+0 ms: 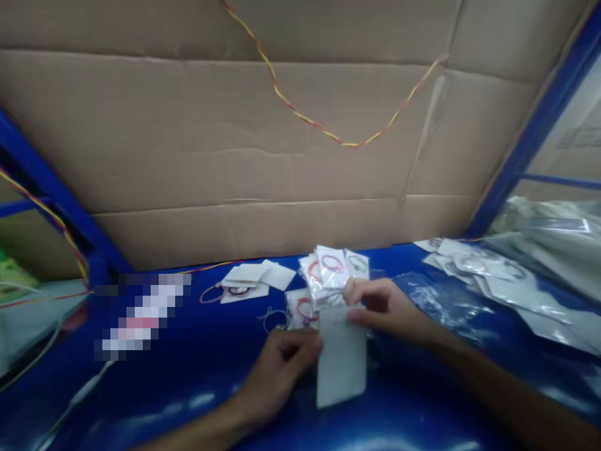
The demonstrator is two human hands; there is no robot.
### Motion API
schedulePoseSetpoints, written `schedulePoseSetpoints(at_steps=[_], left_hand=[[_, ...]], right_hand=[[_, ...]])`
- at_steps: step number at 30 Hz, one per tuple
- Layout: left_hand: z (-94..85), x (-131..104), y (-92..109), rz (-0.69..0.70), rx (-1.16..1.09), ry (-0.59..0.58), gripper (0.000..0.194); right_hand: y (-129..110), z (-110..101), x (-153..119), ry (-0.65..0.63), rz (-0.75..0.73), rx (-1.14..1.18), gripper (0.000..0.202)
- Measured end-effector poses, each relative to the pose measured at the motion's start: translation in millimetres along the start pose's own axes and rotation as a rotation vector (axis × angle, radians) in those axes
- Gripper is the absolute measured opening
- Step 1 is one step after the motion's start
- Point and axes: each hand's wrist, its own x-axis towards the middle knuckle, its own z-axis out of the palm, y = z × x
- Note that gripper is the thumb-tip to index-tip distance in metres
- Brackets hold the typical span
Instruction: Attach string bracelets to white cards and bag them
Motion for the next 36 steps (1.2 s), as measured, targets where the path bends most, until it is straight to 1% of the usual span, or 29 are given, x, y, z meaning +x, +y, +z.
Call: schedulePoseSetpoints(at_steps=[1, 2, 3, 5, 6, 8, 9, 11, 13, 15, 18, 20, 21, 23, 25, 26, 27, 29, 30, 31, 33, 34, 35, 36], left_hand=[[-0.5, 0.8, 0.2, -0.019, -0.009, 0.028, 0.056], [-0.6, 1.5, 0.2, -0.042, -0.009, 0.057, 0.055], [-0.3, 2.1, 0.0, -0.065, 0.005, 0.083, 0.050], [1.4, 2.8, -1.3, -0.088, 0.031, 0.110, 0.035], [2.6, 2.8, -2.1, -0.091, 0.011, 0.113, 0.034], [5.1, 2.3, -3.4, -0.081, -0.059, 0.095, 0.039], [6.1, 1.8, -3.8, -0.062, -0.096, 0.086, 0.038], [7.2, 0.8, -3.8, 0.011, -0.117, 0.082, 0.031], [7.3, -0.3, -3.5, 0.031, -0.101, 0.066, 0.027], [6.9, -1.5, -3.3, -0.029, -0.107, 0.021, 0.035], [6.9, -3.0, -3.2, -0.119, -0.154, -0.036, 0.054], [7.3, -3.4, -2.6, -0.140, -0.163, -0.030, 0.061], [7.5, -3.2, -2.2, -0.146, -0.169, -0.028, 0.064], [7.6, -2.2, -1.2, -0.146, -0.168, -0.021, 0.063], [7.3, 0.0, -0.9, -0.141, -0.142, 0.009, 0.054], [7.1, 1.4, -1.3, -0.135, -0.116, 0.040, 0.048], [6.8, 2.8, -2.0, -0.130, -0.088, 0.080, 0.044], [6.3, 5.6, -4.4, -0.125, -0.074, 0.146, 0.041], [6.0, 6.8, -5.8, -0.123, -0.095, 0.163, 0.044], [5.9, 7.9, -7.0, -0.125, -0.130, 0.173, 0.052], [5.9, 9.4, -8.6, -0.136, -0.222, 0.191, 0.074], [5.9, 9.9, -8.7, -0.140, -0.259, 0.198, 0.084], [6.1, 10.2, -8.2, -0.145, -0.284, 0.200, 0.090], [6.2, 10.4, -7.3, -0.154, -0.299, 0.193, 0.092]], right_hand=[[0.2, -3.7, 1.2, 0.073, 0.010, 0.089, 0.038], [0.1, -7.6, 2.2, 0.148, 0.033, 0.173, 0.040], [-0.4, -11.6, 2.9, 0.214, 0.066, 0.245, 0.042], [-2.2, -18.6, 3.1, 0.280, 0.119, 0.324, 0.047], [-3.4, -21.3, 2.7, 0.287, 0.134, 0.340, 0.049], [-6.6, -24.5, 1.5, 0.283, 0.146, 0.369, 0.049], [-8.5, -25.0, 0.8, 0.282, 0.143, 0.385, 0.048], [-12.4, -23.9, -0.4, 0.269, 0.135, 0.400, 0.048], [-16.1, -21.5, -1.1, 0.242, 0.144, 0.400, 0.056], [-18.2, -19.2, -1.2, 0.217, 0.174, 0.391, 0.062], [-17.5, -18.3, -1.1, 0.245, 0.195, 0.389, 0.051], [-15.5, -20.0, -1.6, 0.246, 0.188, 0.390, 0.046], [-14.5, -21.3, -2.1, 0.214, 0.173, 0.407, 0.045], [-12.7, -24.3, -3.4, 0.088, 0.135, 0.484, 0.051], [-10.3, -27.3, -4.4, -0.032, 0.072, 0.558, 0.054], [-8.6, -28.5, -4.5, -0.053, 0.043, 0.556, 0.052], [-6.5, -29.6, -4.4, -0.048, 0.018, 0.524, 0.050], [-1.8, -31.2, -3.9, -0.007, -0.003, 0.409, 0.037], [0.3, -31.6, -3.6, 0.010, -0.005, 0.349, 0.030], [1.9, -31.9, -3.5, 0.018, -0.001, 0.298, 0.029], [3.1, -32.2, -3.9, 0.009, 0.006, 0.237, 0.038], [2.8, -32.3, -4.3, 0.007, 0.012, 0.225, 0.038], [2.1, -32.4, -4.7, 0.005, 0.027, 0.220, 0.038], [1.3, -32.7, -5.2, 0.003, 0.049, 0.217, 0.038]])
